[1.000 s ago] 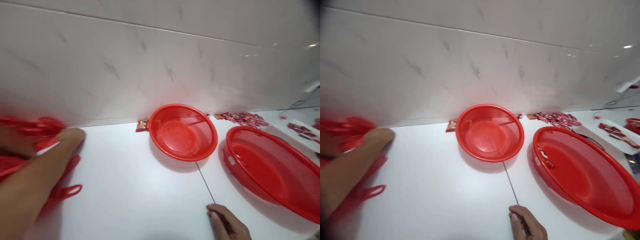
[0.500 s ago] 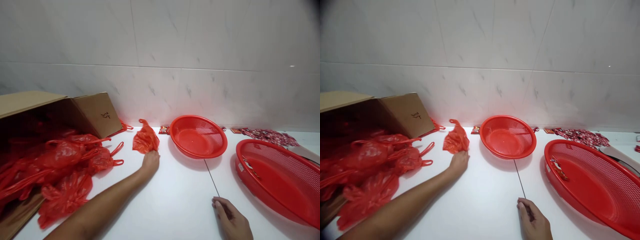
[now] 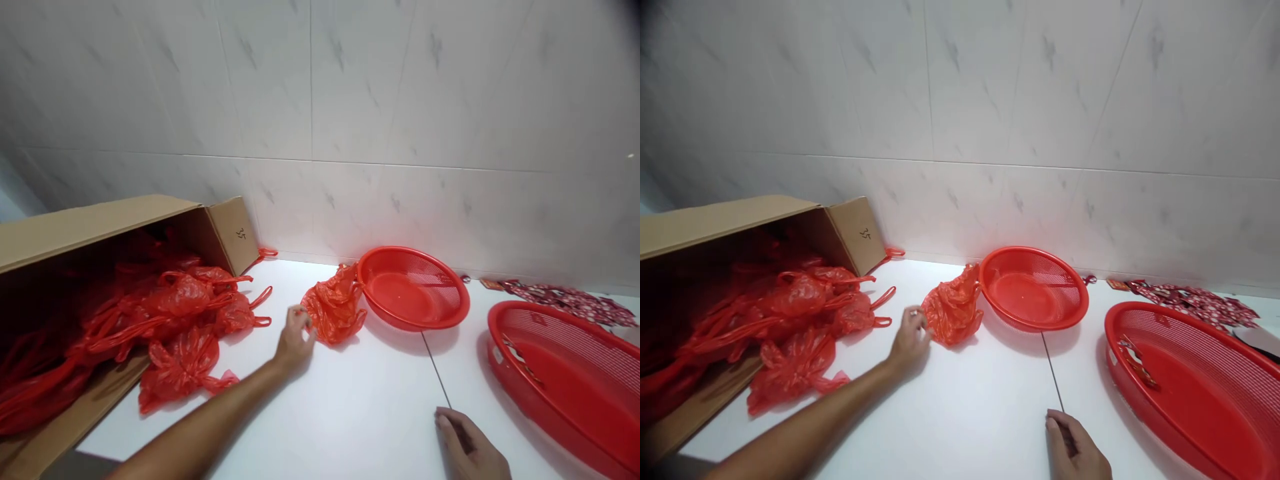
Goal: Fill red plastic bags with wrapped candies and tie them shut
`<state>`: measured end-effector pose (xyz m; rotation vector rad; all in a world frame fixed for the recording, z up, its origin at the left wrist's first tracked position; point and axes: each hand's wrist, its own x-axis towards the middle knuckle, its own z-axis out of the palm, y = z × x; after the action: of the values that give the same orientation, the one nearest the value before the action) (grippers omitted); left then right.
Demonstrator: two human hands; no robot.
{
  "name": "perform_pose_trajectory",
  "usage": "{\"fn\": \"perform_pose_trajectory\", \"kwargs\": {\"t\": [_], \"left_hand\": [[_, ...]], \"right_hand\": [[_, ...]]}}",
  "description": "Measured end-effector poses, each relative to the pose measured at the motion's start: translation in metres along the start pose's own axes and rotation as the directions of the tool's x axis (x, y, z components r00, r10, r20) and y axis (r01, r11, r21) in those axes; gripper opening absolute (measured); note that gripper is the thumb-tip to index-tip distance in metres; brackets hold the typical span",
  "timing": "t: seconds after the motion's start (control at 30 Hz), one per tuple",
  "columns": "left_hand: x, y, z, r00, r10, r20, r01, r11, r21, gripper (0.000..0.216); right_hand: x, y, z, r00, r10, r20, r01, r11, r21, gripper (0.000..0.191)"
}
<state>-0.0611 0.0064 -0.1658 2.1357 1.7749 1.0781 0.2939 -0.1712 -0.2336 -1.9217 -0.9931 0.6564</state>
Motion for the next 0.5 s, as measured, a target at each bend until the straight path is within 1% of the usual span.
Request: {"fn": "perform_pose_trajectory", "kwargs": {"t": [0.07,0.13,0.2,0.23,0.3,0.37,0.43,0.47,0.5], "left_hand": [[0.042,-0.014,-0.018,0.998,-0.053,-0.028,0.054,0.998,0.026,0.008],[0.081,-0.027,-0.027,0.996,-0.081,-0.019,0.082,0.995,0.047,0.02],[0.107,-0.033,-0.022,0.998,-0.059,0.037,0.057,0.997,0.054,0.035],[0.112,-0.033,-0.015,0.996,-0.029,0.079,0.025,0.998,0.049,0.043],[0.11,-0.024,0.007,0.984,0.06,0.169,-0.065,0.998,0.024,0.06],[0.096,-0.008,0.031,0.946,0.214,0.242,-0.224,0.975,0.013,0.073],[0.08,0.009,0.05,0.879,0.37,0.301,-0.395,0.919,0.023,0.077],[0.073,0.016,0.056,0.84,0.428,0.334,-0.464,0.885,0.032,0.073],[0.067,0.022,0.059,0.801,0.471,0.369,-0.519,0.854,0.038,0.064]], "right_hand": [[0.002,0.001,-0.001,0.999,-0.018,0.029,0.018,1.0,0.003,0.052],[0.005,0.002,-0.001,0.999,-0.041,0.027,0.041,0.999,0.009,0.052],[0.007,0.004,0.001,0.999,-0.053,0.002,0.053,0.998,0.021,0.051],[0.008,0.004,0.002,0.999,-0.048,-0.006,0.048,0.998,0.034,0.051],[0.009,0.006,0.003,1.0,-0.021,-0.008,0.022,0.998,0.066,0.05],[0.009,0.007,0.005,1.0,0.005,-0.005,-0.005,0.995,0.1,0.051],[0.009,0.009,0.005,1.0,0.017,-0.004,-0.016,0.992,0.128,0.05],[0.01,0.009,0.005,1.0,0.017,-0.005,-0.016,0.99,0.139,0.05],[0.01,0.01,0.005,1.0,0.014,-0.007,-0.012,0.989,0.147,0.05]]}}
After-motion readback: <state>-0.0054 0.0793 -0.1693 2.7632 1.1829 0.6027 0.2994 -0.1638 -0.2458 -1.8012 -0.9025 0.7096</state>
